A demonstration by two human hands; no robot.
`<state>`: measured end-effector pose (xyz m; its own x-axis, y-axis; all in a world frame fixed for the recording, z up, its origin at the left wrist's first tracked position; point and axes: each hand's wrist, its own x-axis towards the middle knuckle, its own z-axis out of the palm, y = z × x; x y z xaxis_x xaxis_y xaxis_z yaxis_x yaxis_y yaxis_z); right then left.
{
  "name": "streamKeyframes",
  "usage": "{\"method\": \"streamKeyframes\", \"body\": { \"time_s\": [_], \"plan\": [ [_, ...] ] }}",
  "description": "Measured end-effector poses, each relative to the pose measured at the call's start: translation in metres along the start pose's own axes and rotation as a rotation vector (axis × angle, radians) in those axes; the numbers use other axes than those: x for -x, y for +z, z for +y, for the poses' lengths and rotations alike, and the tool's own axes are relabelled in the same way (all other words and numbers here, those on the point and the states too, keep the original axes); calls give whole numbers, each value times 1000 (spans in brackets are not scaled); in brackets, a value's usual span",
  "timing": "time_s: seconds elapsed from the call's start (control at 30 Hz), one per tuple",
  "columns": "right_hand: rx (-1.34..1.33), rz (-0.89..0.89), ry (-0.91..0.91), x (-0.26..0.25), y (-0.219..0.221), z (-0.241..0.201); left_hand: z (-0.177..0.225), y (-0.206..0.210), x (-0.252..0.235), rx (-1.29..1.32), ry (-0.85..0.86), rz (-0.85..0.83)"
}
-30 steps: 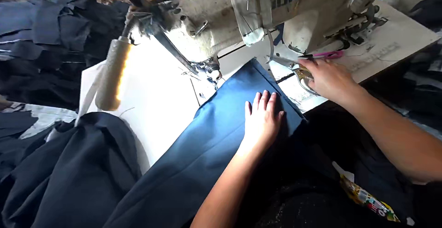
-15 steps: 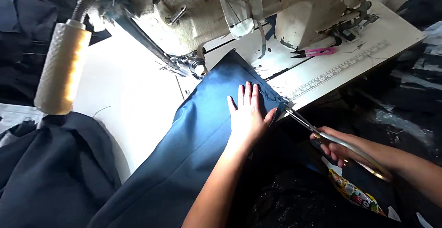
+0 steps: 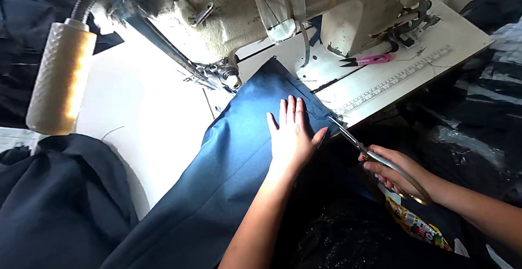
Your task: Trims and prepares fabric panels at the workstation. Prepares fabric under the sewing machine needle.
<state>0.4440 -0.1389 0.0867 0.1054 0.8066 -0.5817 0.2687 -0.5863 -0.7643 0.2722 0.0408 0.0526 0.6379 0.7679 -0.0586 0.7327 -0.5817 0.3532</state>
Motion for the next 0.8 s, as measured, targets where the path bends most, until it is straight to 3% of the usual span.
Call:
{"method": "streamKeyframes", "body": {
  "time_s": [0.2, 0.43, 0.67, 0.8],
  "plan": [
    [-69, -120, -27, -10, -3, -1, 8, 6, 13, -8, 45, 22],
    [-62, 23, 14, -8, 6, -9, 11, 7, 15, -3, 45, -2],
    [-71, -61, 1, -16, 3, -15, 22, 8, 27, -50, 90, -21],
    [-49, -5, 11, -20, 3, -22, 22, 6, 31, -18, 104, -46]
  ]
}}
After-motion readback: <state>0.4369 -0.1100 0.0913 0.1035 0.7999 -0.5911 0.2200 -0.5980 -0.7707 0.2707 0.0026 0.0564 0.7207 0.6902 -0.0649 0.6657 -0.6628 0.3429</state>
